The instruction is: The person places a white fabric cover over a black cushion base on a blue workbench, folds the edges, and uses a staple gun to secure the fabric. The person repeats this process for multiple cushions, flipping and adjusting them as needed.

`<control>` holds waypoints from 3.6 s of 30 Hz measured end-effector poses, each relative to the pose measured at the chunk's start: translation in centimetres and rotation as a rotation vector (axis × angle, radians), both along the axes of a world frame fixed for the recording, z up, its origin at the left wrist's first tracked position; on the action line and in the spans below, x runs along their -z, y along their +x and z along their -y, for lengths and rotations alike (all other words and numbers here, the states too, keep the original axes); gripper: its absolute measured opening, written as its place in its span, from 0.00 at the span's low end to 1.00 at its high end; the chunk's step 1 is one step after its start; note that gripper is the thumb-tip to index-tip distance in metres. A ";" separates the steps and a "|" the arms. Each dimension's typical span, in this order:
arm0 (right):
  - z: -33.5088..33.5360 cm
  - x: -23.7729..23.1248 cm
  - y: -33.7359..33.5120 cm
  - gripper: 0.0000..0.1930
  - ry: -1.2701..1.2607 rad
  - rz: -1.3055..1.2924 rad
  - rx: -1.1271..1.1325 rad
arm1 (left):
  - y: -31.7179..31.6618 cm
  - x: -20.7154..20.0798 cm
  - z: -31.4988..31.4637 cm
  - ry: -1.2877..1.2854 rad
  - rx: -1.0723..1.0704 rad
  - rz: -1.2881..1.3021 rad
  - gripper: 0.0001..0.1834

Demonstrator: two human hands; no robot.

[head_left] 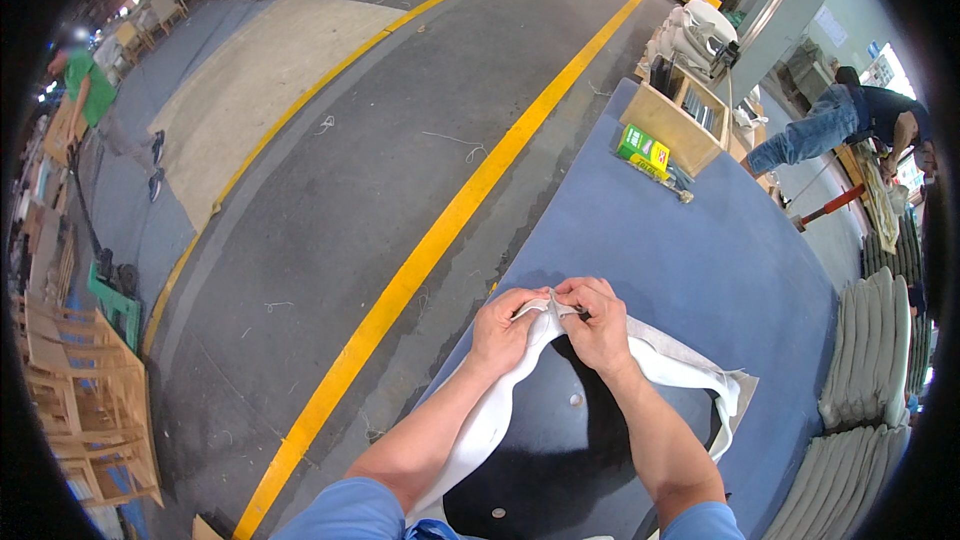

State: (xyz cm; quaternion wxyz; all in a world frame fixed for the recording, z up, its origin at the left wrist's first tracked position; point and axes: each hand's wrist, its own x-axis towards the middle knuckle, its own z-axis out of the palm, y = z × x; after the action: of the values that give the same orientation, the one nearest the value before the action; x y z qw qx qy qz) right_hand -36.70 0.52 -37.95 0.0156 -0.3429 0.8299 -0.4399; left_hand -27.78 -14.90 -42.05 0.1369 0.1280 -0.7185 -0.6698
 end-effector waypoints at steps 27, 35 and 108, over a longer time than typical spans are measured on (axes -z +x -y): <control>0.2 0.0 0.5 0.09 -0.048 -0.079 -0.017 | -0.1 0.0 2.6 -0.077 0.290 -0.097 0.14; 0.2 0.2 0.6 0.08 -0.059 -0.099 -0.010 | -3.4 -1.7 4.4 0.545 0.294 0.300 0.14; 2.1 -10.6 0.3 0.18 0.234 0.864 0.120 | -3.5 0.7 2.8 0.266 0.313 0.265 0.20</control>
State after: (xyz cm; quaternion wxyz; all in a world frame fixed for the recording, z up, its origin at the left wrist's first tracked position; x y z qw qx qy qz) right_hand -36.42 -1.61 -27.36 0.3735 -0.0752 0.8098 -0.4461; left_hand -31.26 -17.75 -42.74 -0.0820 0.1189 -0.6468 -0.7488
